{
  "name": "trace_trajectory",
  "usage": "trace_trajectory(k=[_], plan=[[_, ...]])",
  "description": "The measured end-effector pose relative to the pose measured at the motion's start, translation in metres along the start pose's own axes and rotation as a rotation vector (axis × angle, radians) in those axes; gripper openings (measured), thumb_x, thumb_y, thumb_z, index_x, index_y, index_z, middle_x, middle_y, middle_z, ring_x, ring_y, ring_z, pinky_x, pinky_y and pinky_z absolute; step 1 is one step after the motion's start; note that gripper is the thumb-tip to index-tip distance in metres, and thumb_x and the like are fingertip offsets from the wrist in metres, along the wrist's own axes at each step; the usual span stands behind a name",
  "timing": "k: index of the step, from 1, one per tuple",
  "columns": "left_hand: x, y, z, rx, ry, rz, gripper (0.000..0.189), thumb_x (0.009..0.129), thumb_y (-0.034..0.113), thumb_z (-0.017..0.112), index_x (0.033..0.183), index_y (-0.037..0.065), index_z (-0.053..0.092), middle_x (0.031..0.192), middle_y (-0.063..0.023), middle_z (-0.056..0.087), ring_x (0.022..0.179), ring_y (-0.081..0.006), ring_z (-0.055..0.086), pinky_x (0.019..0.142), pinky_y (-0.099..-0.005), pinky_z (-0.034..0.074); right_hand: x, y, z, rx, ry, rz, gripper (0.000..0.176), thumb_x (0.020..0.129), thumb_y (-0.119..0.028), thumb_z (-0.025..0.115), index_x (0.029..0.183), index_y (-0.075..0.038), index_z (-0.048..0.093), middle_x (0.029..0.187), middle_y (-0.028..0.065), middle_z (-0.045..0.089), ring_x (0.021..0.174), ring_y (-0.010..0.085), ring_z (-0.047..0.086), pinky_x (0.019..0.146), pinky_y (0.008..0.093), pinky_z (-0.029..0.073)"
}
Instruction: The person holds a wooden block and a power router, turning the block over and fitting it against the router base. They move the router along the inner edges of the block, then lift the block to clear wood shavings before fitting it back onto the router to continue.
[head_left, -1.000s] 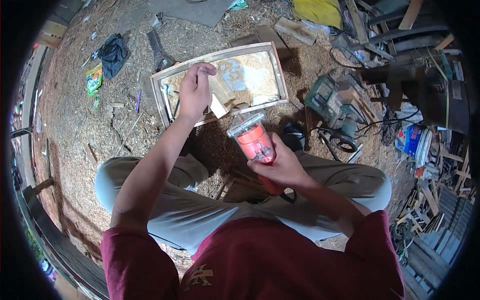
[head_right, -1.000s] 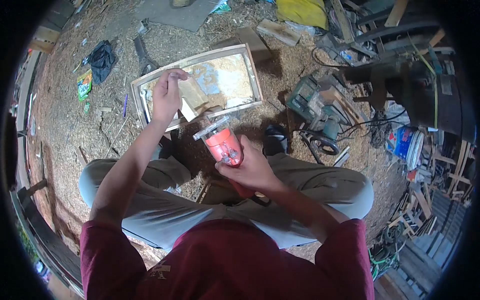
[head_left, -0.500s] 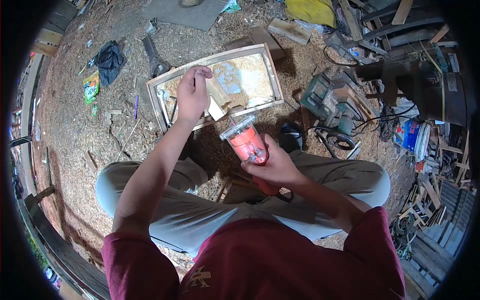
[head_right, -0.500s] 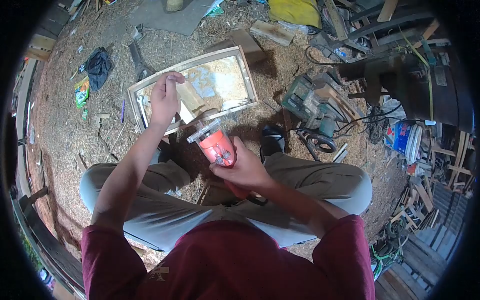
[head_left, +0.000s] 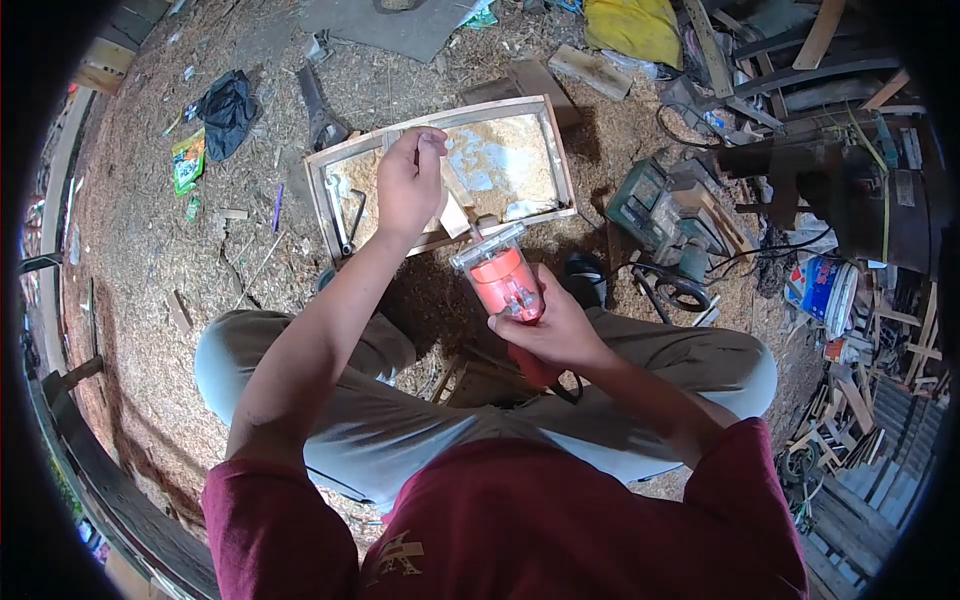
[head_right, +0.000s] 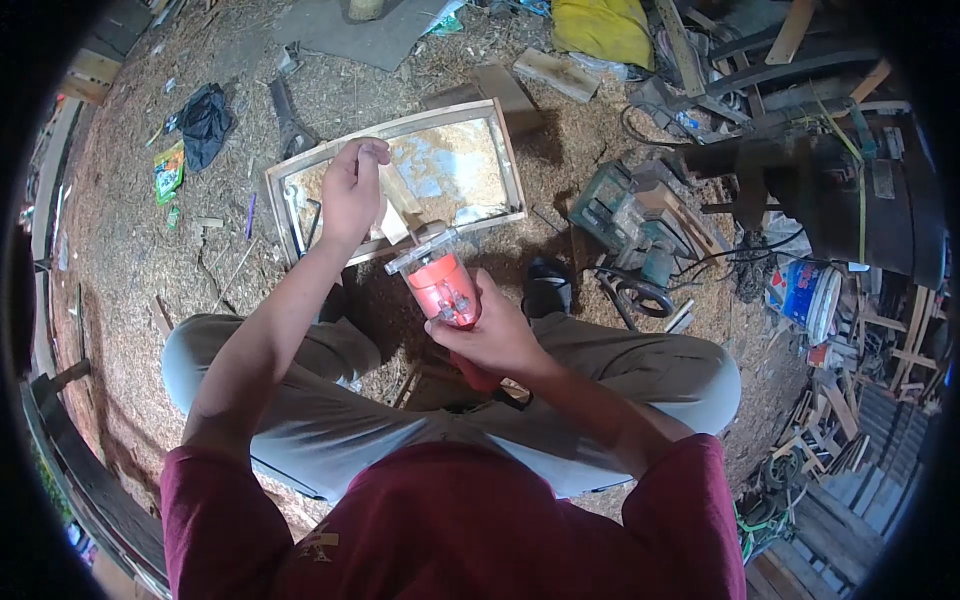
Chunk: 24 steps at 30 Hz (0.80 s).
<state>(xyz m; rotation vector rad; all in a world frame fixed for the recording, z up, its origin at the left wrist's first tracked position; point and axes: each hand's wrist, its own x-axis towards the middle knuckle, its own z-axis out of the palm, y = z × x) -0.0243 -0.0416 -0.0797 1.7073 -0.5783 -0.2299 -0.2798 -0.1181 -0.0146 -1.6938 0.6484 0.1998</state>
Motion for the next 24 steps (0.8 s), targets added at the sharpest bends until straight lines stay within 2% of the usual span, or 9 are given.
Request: trace_trajectory(k=[7, 13, 16, 24], plan=[[0.000, 0.005, 0.001, 0.016, 0.010, -0.028, 0.027, 0.109, 0.014, 0.049, 0.107, -0.004, 0.068, 0.090, -0.0131, 0.072, 0.083, -0.0189, 0.068, 0.078, -0.0320, 0.053, 0.001, 0.001, -0.001, 0.035, -0.020, 0.042, 0.050, 0.088, -0.024, 0.085, 0.122, -0.004, 0.054, 0.105, 0.0045, 0.063, 0.095, 0.0101, 0.060, 0.086, 0.0309, 0.051], [0.001, 0.005, 0.001, 0.042, 0.008, -0.027, 0.027, 0.109, 0.015, 0.050, 0.108, -0.003, 0.069, 0.090, -0.0138, 0.072, 0.080, -0.0195, 0.068, 0.076, -0.0330, 0.053, 0.003, 0.005, 0.000, 0.008, -0.007, -0.001, 0.051, 0.088, -0.023, 0.085, 0.123, -0.004, 0.054, 0.106, 0.0044, 0.062, 0.095, 0.0104, 0.060, 0.087, 0.0312, 0.051], [0.002, 0.003, 0.002, 0.051, 0.014, -0.016, 0.027, 0.109, 0.016, 0.050, 0.108, -0.003, 0.069, 0.090, -0.0143, 0.072, 0.080, -0.0211, 0.069, 0.076, -0.0335, 0.054, 0.004, 0.008, 0.002, -0.011, 0.037, -0.036, 0.058, 0.082, -0.039, 0.086, 0.117, -0.003, 0.057, 0.104, 0.0153, 0.070, 0.095, 0.0274, 0.071, 0.086, 0.0404, 0.054], [0.002, 0.004, 0.002, 0.062, 0.025, -0.012, 0.026, 0.108, 0.016, 0.052, 0.108, -0.003, 0.069, 0.090, -0.0158, 0.073, 0.082, -0.0226, 0.071, 0.077, -0.0346, 0.055, 0.006, 0.010, 0.003, -0.002, 0.053, -0.064, 0.058, 0.082, -0.040, 0.087, 0.116, -0.004, 0.057, 0.103, 0.0151, 0.069, 0.096, 0.0294, 0.071, 0.086, 0.0414, 0.054]])
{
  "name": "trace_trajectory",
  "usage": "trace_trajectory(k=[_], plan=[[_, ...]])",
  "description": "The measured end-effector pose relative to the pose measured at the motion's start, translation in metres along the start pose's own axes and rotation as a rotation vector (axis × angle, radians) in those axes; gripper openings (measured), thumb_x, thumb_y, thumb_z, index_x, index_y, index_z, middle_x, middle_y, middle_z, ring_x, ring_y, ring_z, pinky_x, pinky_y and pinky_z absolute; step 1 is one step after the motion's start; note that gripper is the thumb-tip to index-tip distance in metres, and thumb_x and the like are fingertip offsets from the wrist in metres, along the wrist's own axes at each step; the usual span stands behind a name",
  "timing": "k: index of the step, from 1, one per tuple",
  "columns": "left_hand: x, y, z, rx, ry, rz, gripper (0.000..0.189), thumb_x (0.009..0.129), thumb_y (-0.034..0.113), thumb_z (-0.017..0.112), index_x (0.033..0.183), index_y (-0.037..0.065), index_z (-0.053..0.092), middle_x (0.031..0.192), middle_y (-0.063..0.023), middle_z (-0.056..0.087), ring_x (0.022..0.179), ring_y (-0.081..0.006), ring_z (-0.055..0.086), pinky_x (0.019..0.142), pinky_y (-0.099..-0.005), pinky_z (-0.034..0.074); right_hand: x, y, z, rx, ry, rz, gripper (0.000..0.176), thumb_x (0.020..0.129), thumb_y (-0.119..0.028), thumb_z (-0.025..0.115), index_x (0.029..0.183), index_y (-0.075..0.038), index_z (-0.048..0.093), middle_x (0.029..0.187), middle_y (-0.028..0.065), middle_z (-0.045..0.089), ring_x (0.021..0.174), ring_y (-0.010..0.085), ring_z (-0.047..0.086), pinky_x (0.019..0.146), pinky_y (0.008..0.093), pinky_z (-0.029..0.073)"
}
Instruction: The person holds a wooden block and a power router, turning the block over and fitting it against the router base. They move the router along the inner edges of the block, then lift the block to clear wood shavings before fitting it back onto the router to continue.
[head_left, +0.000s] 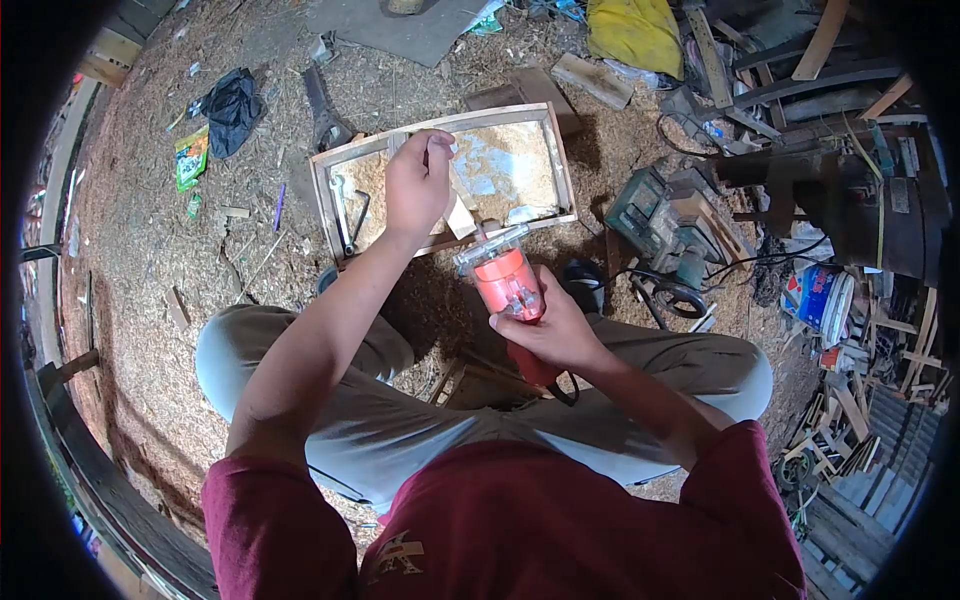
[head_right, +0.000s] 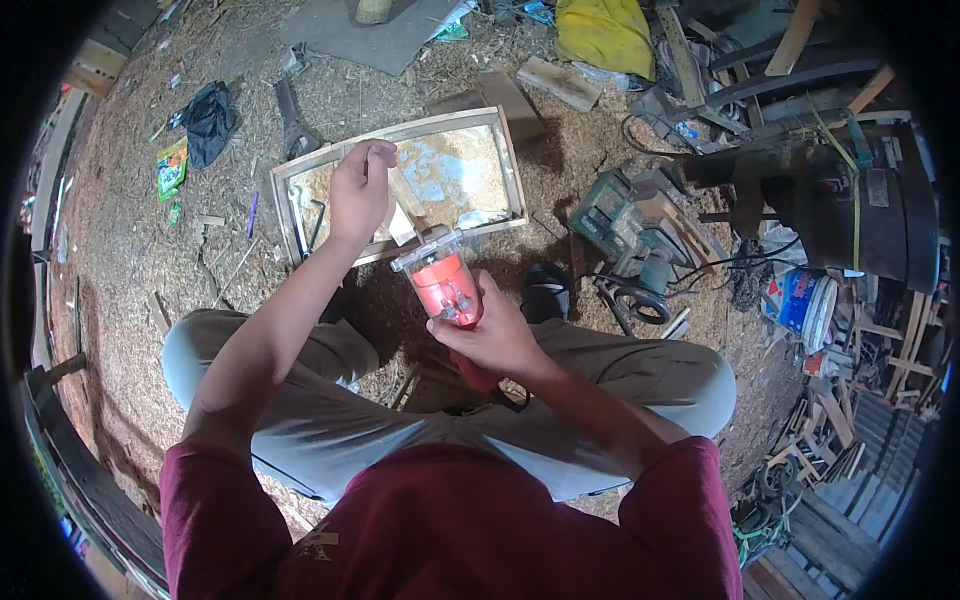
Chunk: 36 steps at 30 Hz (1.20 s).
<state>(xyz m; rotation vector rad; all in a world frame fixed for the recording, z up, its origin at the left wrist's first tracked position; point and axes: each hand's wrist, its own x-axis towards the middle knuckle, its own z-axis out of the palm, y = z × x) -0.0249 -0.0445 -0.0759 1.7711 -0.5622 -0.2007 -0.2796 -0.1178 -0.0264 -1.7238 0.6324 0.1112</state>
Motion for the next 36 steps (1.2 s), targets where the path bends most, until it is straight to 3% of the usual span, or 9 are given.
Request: trace_trajectory(k=[36], plan=[[0.001, -0.003, 0.001, -0.019, -0.003, -0.002, 0.026, 0.108, 0.016, 0.052, 0.108, -0.003, 0.070, 0.092, -0.0177, 0.074, 0.085, -0.0248, 0.073, 0.078, -0.0361, 0.056, 0.002, 0.007, 0.000, -0.037, -0.006, -0.029, 0.062, 0.082, -0.042, 0.087, 0.121, -0.003, 0.057, 0.104, 0.0141, 0.069, 0.098, 0.0287, 0.071, 0.088, 0.0411, 0.054]])
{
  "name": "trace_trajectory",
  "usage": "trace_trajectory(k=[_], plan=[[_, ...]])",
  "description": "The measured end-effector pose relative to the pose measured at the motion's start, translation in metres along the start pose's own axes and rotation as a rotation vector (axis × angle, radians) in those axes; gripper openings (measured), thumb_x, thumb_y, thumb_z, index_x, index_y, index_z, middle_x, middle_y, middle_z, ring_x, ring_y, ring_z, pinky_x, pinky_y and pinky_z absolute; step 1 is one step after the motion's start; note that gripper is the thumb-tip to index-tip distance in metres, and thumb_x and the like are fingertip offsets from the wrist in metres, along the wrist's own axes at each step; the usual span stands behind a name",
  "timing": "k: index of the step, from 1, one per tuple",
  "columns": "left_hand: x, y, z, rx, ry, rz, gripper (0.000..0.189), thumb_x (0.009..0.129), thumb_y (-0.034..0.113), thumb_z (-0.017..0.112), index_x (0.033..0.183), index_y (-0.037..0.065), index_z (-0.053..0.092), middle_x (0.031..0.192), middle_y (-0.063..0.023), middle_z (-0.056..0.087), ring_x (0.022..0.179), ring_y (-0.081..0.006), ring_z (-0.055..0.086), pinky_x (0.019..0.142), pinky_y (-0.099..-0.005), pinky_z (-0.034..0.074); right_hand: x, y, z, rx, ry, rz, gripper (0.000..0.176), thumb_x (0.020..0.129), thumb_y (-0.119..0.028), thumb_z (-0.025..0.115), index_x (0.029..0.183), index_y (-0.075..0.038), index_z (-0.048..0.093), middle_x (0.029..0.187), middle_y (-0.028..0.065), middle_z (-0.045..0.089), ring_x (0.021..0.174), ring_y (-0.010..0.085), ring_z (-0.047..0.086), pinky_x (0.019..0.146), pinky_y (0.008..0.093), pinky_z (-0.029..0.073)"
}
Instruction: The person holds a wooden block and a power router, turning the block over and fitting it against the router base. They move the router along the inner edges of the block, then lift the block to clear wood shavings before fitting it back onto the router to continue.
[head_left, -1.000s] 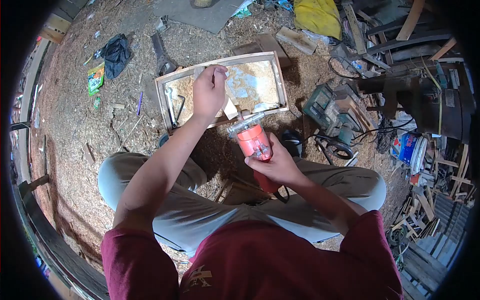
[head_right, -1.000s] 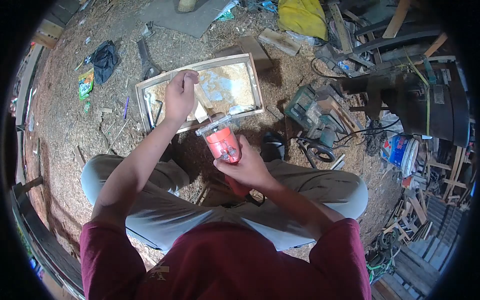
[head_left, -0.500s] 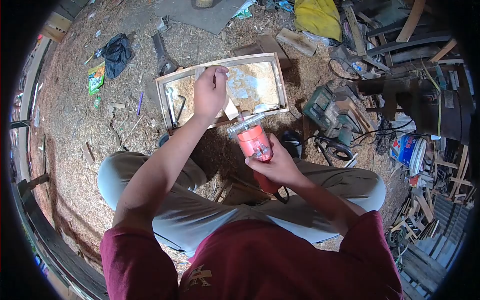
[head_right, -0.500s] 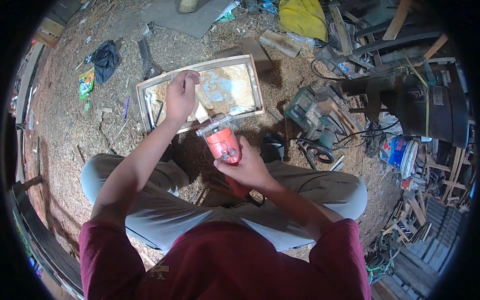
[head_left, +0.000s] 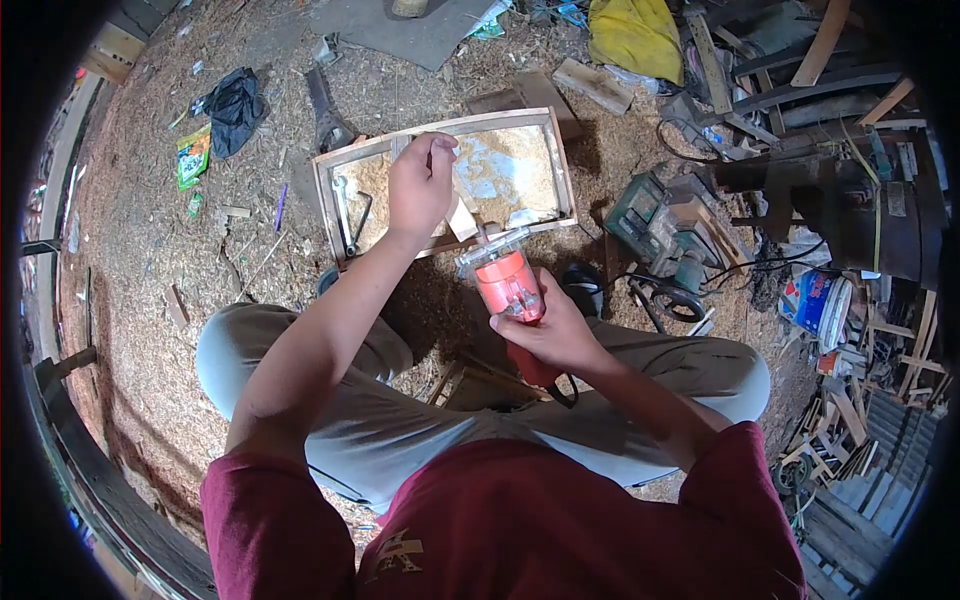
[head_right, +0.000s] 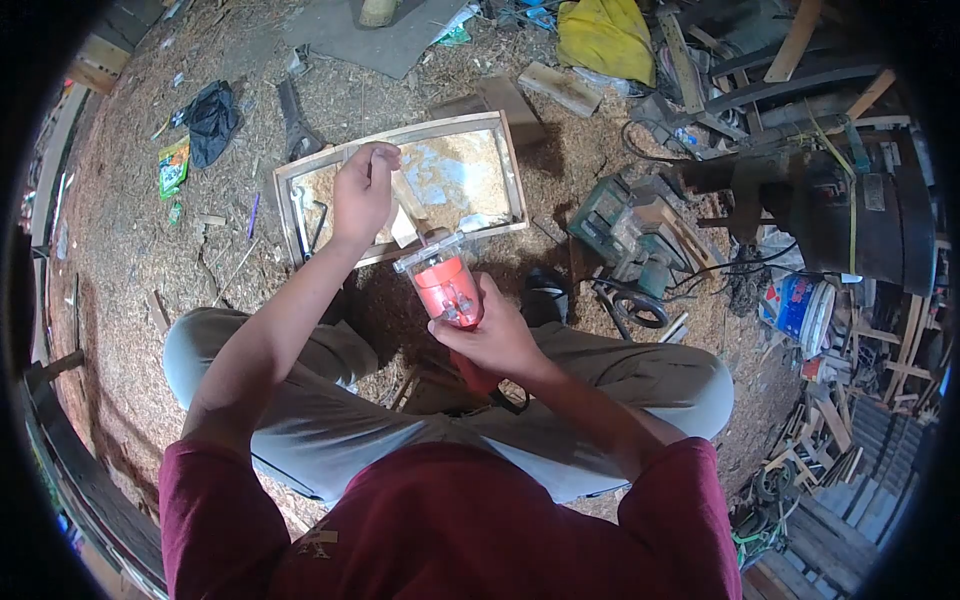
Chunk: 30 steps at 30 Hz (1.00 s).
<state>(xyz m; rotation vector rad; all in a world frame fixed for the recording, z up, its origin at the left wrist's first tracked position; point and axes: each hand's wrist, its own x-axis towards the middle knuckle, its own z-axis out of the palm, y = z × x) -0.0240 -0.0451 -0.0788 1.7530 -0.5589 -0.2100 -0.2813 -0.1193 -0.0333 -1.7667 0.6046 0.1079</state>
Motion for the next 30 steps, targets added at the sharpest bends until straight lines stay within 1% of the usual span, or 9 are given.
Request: trace_trajectory(k=[1, 4, 7, 10, 13, 16, 19, 25, 30], plan=[[0.000, 0.001, 0.000, -0.003, -0.002, -0.003, 0.026, 0.107, 0.016, 0.052, 0.108, -0.003, 0.070, 0.093, -0.0178, 0.074, 0.086, -0.0249, 0.073, 0.078, -0.0362, 0.056, 0.000, 0.000, 0.000, 0.000, 0.000, 0.000, 0.062, 0.082, -0.042, 0.087, 0.121, -0.003, 0.057, 0.104, 0.0140, 0.069, 0.098, 0.0286, 0.071, 0.088, 0.0411, 0.054], [-0.002, 0.006, -0.001, -0.021, -0.043, -0.052, 0.029, 0.110, 0.013, 0.045, 0.108, -0.005, 0.068, 0.093, -0.0109, 0.071, 0.092, -0.0172, 0.067, 0.089, -0.0312, 0.052, -0.001, -0.005, -0.001, 0.002, -0.008, 0.029, 0.061, 0.082, -0.041, 0.086, 0.120, -0.003, 0.057, 0.105, 0.0146, 0.069, 0.098, 0.0286, 0.071, 0.088, 0.0413, 0.054], [-0.001, 0.005, -0.002, -0.002, -0.043, -0.045, 0.028, 0.110, 0.013, 0.045, 0.108, -0.005, 0.068, 0.094, -0.0107, 0.071, 0.093, -0.0172, 0.067, 0.090, -0.0310, 0.052, -0.002, -0.009, -0.002, 0.016, -0.019, 0.055, 0.060, 0.083, -0.041, 0.086, 0.120, -0.003, 0.057, 0.105, 0.0146, 0.070, 0.098, 0.0278, 0.071, 0.088, 0.0409, 0.054], [-0.001, -0.002, -0.001, -0.050, -0.019, -0.007, 0.025, 0.108, 0.014, 0.050, 0.107, -0.004, 0.068, 0.093, -0.0153, 0.073, 0.088, -0.0222, 0.071, 0.083, -0.0342, 0.055, -0.001, -0.006, -0.001, -0.014, 0.018, 0.010, 0.059, 0.083, -0.040, 0.086, 0.118, -0.003, 0.057, 0.103, 0.0146, 0.070, 0.095, 0.0270, 0.071, 0.086, 0.0400, 0.054], [-0.002, -0.010, -0.004, -0.109, -0.026, 0.015, 0.025, 0.109, 0.014, 0.049, 0.108, -0.004, 0.067, 0.094, -0.0125, 0.072, 0.088, -0.0189, 0.069, 0.084, -0.0322, 0.054, -0.004, -0.013, -0.004, 0.002, -0.016, 0.023, 0.051, 0.088, -0.025, 0.085, 0.124, -0.004, 0.056, 0.105, 0.0042, 0.061, 0.096, 0.0116, 0.060, 0.089, 0.0317, 0.050], [-0.004, -0.012, -0.011, -0.156, -0.040, -0.023, 0.025, 0.109, 0.014, 0.048, 0.106, -0.004, 0.067, 0.092, -0.0108, 0.071, 0.088, -0.0164, 0.068, 0.085, -0.0305, 0.053, -0.006, -0.015, -0.006, 0.023, -0.033, 0.075, 0.051, 0.088, -0.026, 0.085, 0.122, -0.004, 0.055, 0.104, 0.0046, 0.062, 0.095, 0.0117, 0.061, 0.087, 0.0326, 0.051], [-0.006, -0.014, -0.017, -0.167, -0.065, -0.046, 0.025, 0.110, 0.012, 0.046, 0.107, -0.003, 0.065, 0.095, -0.0095, 0.070, 0.093, -0.0146, 0.066, 0.090, -0.0294, 0.051, -0.009, -0.012, -0.002, 0.037, -0.005, 0.094, 0.056, 0.081, -0.038, 0.087, 0.112, -0.003, 0.055, 0.098, 0.0144, 0.070, 0.090, 0.0287, 0.072, 0.083, 0.0419, 0.055], [-0.008, -0.017, -0.021, -0.217, -0.094, -0.041, 0.024, 0.111, 0.010, 0.043, 0.110, -0.002, 0.064, 0.099, -0.0086, 0.069, 0.097, -0.0149, 0.065, 0.093, -0.0291, 0.050, -0.011, -0.021, 0.001, -0.025, -0.028, 0.100, 0.057, 0.080, -0.040, 0.086, 0.110, -0.004, 0.054, 0.098, 0.0170, 0.070, 0.093, 0.0345, 0.072, 0.083, 0.0436, 0.054], [-0.008, -0.015, -0.020, -0.217, -0.093, -0.038, 0.024, 0.110, 0.009, 0.043, 0.110, -0.003, 0.064, 0.101, -0.0090, 0.069, 0.098, -0.0145, 0.064, 0.093, -0.0291, 0.050, -0.008, -0.018, 0.003, -0.024, -0.016, 0.075, 0.057, 0.081, -0.041, 0.085, 0.111, -0.004, 0.054, 0.098, 0.0169, 0.070, 0.093, 0.0339, 0.073, 0.083, 0.0436, 0.055]])
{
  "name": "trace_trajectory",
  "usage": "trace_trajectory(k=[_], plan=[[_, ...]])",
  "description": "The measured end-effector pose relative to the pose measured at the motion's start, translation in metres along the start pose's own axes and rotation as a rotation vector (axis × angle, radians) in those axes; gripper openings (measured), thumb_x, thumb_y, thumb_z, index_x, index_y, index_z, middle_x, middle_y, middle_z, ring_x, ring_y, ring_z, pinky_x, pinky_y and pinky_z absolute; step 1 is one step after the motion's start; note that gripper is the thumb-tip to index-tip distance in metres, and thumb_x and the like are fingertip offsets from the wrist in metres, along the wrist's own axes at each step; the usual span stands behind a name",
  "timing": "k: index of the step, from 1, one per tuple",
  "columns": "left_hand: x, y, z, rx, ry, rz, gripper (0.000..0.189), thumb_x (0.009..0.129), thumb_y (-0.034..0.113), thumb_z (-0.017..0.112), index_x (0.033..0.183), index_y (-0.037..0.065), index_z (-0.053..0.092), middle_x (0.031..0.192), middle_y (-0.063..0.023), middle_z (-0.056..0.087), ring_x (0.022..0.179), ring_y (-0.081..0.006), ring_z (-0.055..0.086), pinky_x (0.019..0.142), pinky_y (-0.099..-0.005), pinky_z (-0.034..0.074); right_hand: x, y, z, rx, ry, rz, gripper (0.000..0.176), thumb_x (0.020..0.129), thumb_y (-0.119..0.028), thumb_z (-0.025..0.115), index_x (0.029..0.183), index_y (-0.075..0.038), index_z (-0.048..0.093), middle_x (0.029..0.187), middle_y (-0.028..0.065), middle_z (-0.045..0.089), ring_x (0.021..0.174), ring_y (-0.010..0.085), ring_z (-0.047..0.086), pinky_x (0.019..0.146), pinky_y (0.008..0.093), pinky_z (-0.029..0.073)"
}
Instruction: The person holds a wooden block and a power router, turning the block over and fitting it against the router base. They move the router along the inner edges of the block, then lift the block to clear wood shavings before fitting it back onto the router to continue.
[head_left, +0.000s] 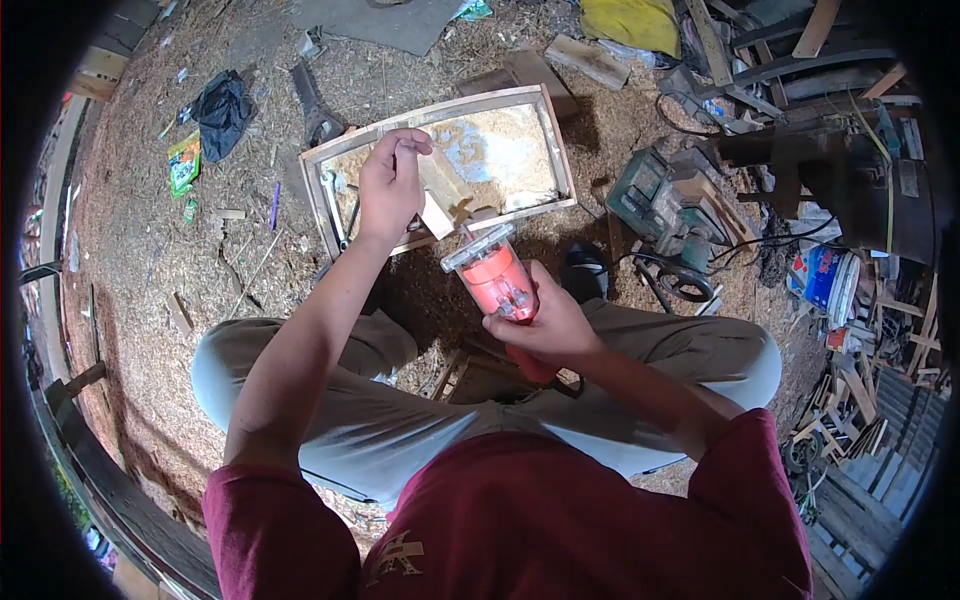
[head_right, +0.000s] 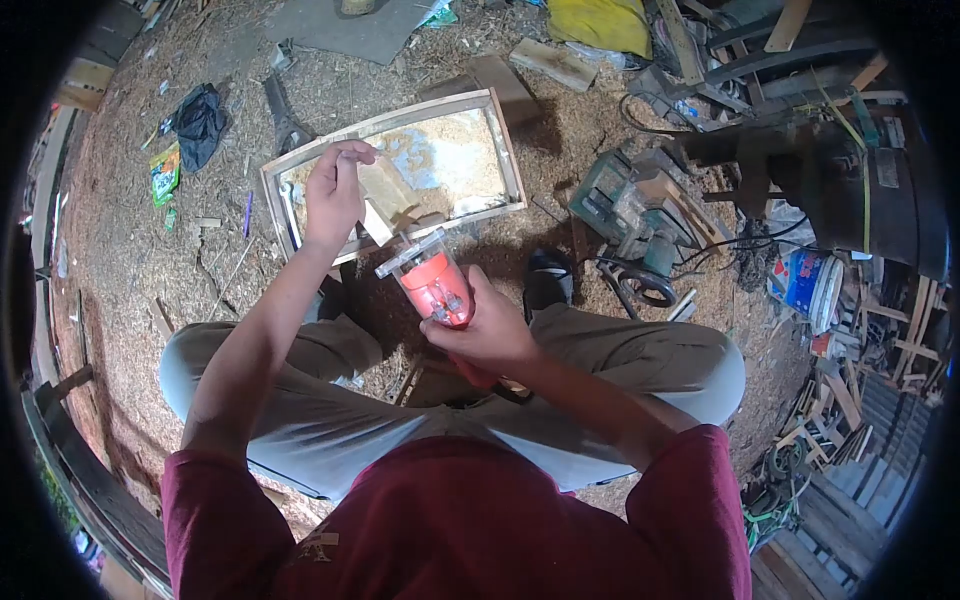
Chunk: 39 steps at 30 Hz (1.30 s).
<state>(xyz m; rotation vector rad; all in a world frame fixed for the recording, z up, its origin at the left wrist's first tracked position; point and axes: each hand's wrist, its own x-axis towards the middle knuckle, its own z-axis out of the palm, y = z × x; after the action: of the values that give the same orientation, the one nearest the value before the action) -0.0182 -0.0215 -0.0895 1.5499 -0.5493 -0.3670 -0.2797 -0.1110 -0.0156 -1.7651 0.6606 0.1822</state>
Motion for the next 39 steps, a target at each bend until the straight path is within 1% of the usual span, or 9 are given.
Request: trace_trajectory(k=[4, 7, 10, 13, 19, 28, 31, 37, 39], plan=[[0.002, -0.002, 0.001, 0.021, 0.005, 0.007, 0.024, 0.110, 0.010, 0.044, 0.110, -0.002, 0.065, 0.098, -0.0087, 0.069, 0.096, -0.0142, 0.065, 0.090, -0.0284, 0.050, 0.003, 0.001, 0.001, 0.036, -0.013, 0.016, 0.057, 0.081, -0.041, 0.085, 0.111, -0.004, 0.054, 0.098, 0.0161, 0.070, 0.093, 0.0324, 0.072, 0.084, 0.0427, 0.054], [0.003, -0.002, 0.002, 0.048, 0.014, 0.013, 0.024, 0.109, 0.011, 0.046, 0.109, -0.001, 0.066, 0.096, -0.0074, 0.070, 0.090, -0.0130, 0.064, 0.084, -0.0277, 0.050, 0.006, 0.001, -0.001, 0.046, -0.063, 0.044, 0.053, 0.087, -0.028, 0.086, 0.122, -0.002, 0.054, 0.103, 0.0065, 0.065, 0.094, 0.0115, 0.062, 0.086, 0.0322, 0.052], [0.003, -0.001, 0.001, 0.066, 0.013, -0.006, 0.024, 0.108, 0.012, 0.047, 0.109, -0.001, 0.067, 0.095, -0.0063, 0.070, 0.085, -0.0118, 0.062, 0.078, -0.0274, 0.049, 0.008, 0.001, -0.001, 0.029, -0.069, 0.038, 0.053, 0.087, -0.028, 0.085, 0.121, -0.003, 0.054, 0.104, 0.0064, 0.065, 0.094, 0.0115, 0.062, 0.087, 0.0319, 0.052], [0.004, -0.002, 0.003, 0.060, 0.018, 0.008, 0.024, 0.108, 0.013, 0.047, 0.108, -0.001, 0.067, 0.095, -0.0062, 0.070, 0.082, -0.0114, 0.061, 0.076, -0.0275, 0.049, 0.008, 0.001, 0.001, 0.021, -0.022, 0.012, 0.060, 0.081, -0.041, 0.086, 0.114, -0.003, 0.053, 0.098, 0.0166, 0.070, 0.093, 0.0314, 0.072, 0.084, 0.0428, 0.055], [0.005, -0.001, 0.003, 0.094, 0.026, -0.003, 0.026, 0.108, 0.014, 0.047, 0.109, -0.001, 0.067, 0.094, -0.0083, 0.072, 0.083, -0.0131, 0.063, 0.077, -0.0283, 0.050, 0.008, -0.008, -0.003, 0.067, -0.096, 0.086, 0.055, 0.087, -0.029, 0.086, 0.122, -0.003, 0.053, 0.104, 0.0064, 0.065, 0.093, 0.0123, 0.062, 0.087, 0.0324, 0.052], [0.006, -0.006, 0.004, 0.100, 0.033, 0.039, 0.027, 0.108, 0.015, 0.046, 0.109, -0.002, 0.067, 0.094, -0.0097, 0.072, 0.086, -0.0155, 0.066, 0.081, -0.0298, 0.051, 0.007, -0.008, -0.003, 0.015, -0.077, 0.054, 0.055, 0.087, -0.030, 0.086, 0.122, -0.003, 0.053, 0.102, 0.0071, 0.065, 0.093, 0.0125, 0.062, 0.087, 0.0327, 0.052], [0.005, -0.004, 0.004, 0.101, 0.032, 0.030, 0.027, 0.108, 0.015, 0.046, 0.108, -0.002, 0.067, 0.094, -0.0096, 0.072, 0.087, -0.0157, 0.066, 0.081, -0.0300, 0.052, 0.007, -0.003, 0.001, 0.025, -0.013, -0.020, 0.058, 0.083, -0.038, 0.086, 0.115, -0.002, 0.054, 0.099, 0.0153, 0.070, 0.093, 0.0278, 0.072, 0.083, 0.0406, 0.055], [0.004, 0.000, 0.005, 0.099, 0.035, 0.027, 0.026, 0.108, 0.014, 0.047, 0.109, -0.002, 0.067, 0.094, -0.0097, 0.072, 0.088, -0.0154, 0.066, 0.082, -0.0297, 0.051, 0.008, 0.001, 0.000, 0.040, -0.043, 0.019, 0.059, 0.082, -0.039, 0.085, 0.115, -0.002, 0.054, 0.101, 0.0166, 0.070, 0.095, 0.0288, 0.072, 0.085, 0.0404, 0.055], [0.004, 0.000, 0.005, 0.093, 0.033, 0.018, 0.026, 0.108, 0.014, 0.047, 0.109, -0.002, 0.067, 0.094, -0.0098, 0.071, 0.088, -0.0153, 0.066, 0.082, -0.0296, 0.051, 0.007, -0.004, -0.002, -0.011, -0.060, 0.048, 0.057, 0.086, -0.032, 0.086, 0.121, -0.002, 0.053, 0.103, 0.0101, 0.068, 0.094, 0.0171, 0.066, 0.087, 0.0344, 0.053]])
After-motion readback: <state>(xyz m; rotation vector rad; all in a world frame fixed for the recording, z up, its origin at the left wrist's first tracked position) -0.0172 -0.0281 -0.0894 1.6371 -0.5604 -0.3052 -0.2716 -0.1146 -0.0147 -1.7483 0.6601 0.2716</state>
